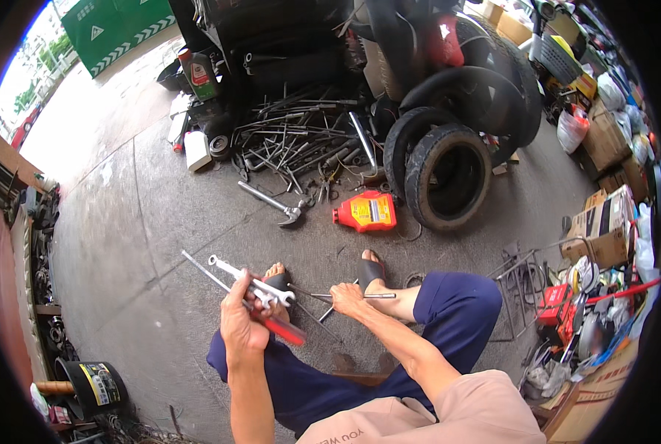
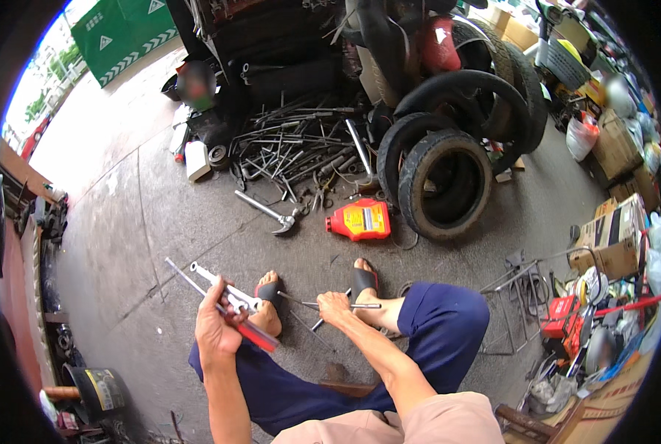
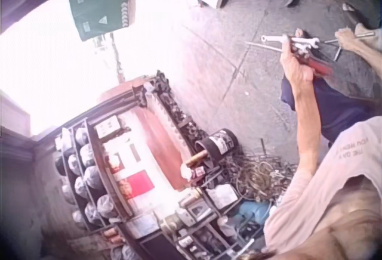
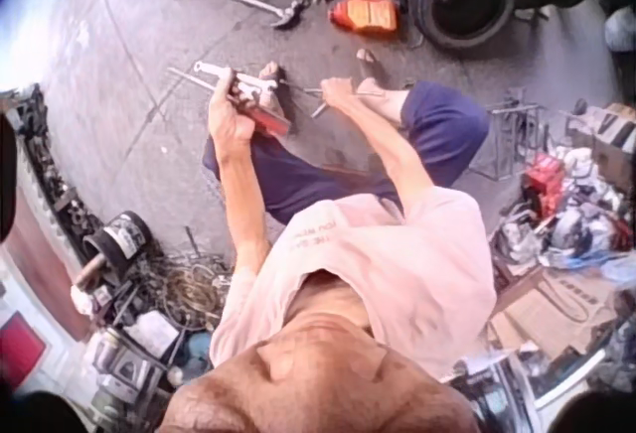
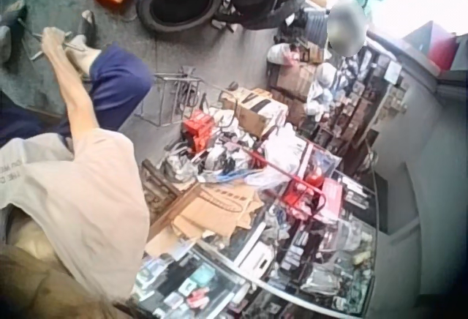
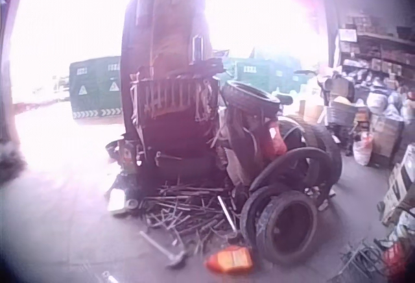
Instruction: The person sits on a low stool in a cluttered workshop and uses a wrench and a metal rod to work on a silver mechanical part, likely a brake drum or hub. They manipulate the part on the floor, applying force with the tools to adjust or disassemble it.
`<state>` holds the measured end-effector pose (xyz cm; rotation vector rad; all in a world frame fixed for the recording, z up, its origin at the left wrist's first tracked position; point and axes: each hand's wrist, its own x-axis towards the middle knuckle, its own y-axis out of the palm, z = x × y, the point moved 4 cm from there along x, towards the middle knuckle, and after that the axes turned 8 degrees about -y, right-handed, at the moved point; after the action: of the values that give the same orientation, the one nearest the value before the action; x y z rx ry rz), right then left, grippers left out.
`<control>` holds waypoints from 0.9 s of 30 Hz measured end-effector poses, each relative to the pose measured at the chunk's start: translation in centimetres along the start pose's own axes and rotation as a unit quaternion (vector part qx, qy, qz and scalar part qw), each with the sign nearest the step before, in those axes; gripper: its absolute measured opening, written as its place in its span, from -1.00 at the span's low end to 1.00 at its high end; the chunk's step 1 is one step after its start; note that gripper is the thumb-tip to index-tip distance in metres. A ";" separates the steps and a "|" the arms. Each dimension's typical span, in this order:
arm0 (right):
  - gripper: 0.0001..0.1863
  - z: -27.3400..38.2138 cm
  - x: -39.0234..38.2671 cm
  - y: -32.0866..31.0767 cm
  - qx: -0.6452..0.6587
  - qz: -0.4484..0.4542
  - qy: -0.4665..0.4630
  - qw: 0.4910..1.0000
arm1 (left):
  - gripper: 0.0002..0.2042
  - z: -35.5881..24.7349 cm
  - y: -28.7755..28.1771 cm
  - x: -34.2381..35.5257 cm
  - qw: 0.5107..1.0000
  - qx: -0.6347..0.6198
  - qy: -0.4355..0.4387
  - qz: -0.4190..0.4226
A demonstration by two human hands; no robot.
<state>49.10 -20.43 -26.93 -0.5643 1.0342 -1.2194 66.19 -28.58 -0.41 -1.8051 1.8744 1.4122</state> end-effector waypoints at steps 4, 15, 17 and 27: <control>-0.85 1.6 -3.3 1.5 0.017 0.010 0.011 1.000 | -0.80 0.3 -0.5 1.3 0.996 0.065 -0.019 0.054; -0.87 6.4 -8.1 3.7 -0.064 -0.016 -0.177 0.982 | -0.83 -0.1 -0.6 -1.1 0.998 -0.010 -0.011 0.066; -0.87 5.9 -9.1 2.6 -0.105 -0.139 -0.208 0.962 | -0.83 0.3 0.1 -1.0 0.996 -0.016 -0.035 0.081; -0.66 0.1 -17.1 5.3 -0.032 0.105 0.249 0.962 | -0.86 2.6 4.0 2.0 0.988 0.074 -0.069 0.120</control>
<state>51.78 -2.81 -25.45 -0.1849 1.5203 -1.1656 61.08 -28.88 -1.23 -1.4148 2.1160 1.3875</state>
